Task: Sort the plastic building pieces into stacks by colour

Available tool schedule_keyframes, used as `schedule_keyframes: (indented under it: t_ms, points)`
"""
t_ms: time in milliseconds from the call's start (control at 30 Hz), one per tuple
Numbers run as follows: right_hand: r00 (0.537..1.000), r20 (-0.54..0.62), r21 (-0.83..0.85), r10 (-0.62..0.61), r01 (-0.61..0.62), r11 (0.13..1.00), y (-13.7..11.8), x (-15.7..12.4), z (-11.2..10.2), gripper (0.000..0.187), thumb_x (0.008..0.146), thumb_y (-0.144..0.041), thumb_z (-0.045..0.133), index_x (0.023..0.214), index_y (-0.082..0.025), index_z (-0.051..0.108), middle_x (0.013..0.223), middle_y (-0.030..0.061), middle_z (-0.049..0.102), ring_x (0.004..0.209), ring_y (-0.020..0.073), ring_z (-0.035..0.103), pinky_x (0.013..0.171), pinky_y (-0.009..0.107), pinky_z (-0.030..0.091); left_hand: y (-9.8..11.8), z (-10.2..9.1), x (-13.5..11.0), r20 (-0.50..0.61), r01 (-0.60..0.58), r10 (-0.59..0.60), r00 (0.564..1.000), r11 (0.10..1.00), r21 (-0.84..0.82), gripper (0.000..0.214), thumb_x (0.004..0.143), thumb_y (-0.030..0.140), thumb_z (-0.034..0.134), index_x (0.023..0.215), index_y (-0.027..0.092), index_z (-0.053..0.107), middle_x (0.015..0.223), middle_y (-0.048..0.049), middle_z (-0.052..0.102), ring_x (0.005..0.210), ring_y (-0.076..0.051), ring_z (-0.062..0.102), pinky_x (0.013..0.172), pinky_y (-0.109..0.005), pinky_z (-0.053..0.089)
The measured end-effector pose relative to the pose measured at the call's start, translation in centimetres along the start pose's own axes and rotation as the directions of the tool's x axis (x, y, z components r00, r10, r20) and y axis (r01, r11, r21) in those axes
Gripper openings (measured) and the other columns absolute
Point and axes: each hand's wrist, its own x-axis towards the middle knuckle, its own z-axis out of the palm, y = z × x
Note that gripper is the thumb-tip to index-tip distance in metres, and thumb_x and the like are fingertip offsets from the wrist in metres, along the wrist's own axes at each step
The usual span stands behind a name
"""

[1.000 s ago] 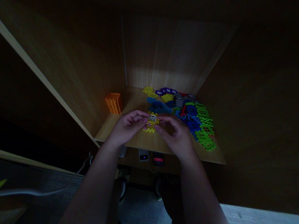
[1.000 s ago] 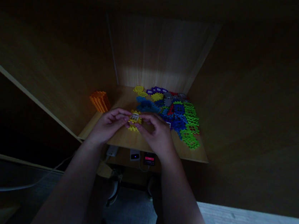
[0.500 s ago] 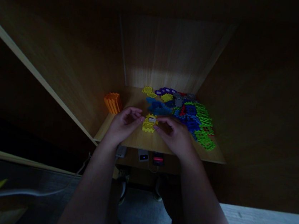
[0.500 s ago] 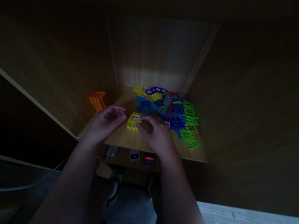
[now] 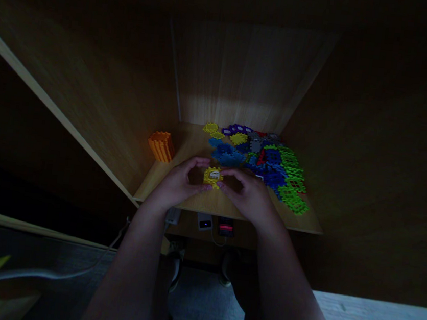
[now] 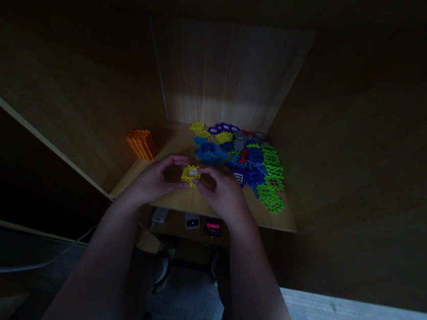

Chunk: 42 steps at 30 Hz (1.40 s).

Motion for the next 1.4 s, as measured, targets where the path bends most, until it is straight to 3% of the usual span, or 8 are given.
schedule_keyframes:
  t_ms: [1400]
  points:
    - [0.998,0.052,-0.029,-0.034,0.035,0.999,0.11,-0.05,0.08,0.019,0.099,-0.025,0.075,0.117,-0.030,0.075,0.122,0.0029,0.081,0.117,0.0266,0.075,0.106,0.045,0.057,0.14,0.05,0.10,0.020,0.065,-0.065,0.998,0.998,-0.009,0.058,0.079,0.031,0.090,0.132,0.023,0.068,0.133,-0.0084,0.075,0.126,-0.027,0.070,0.115,-0.046,0.053]
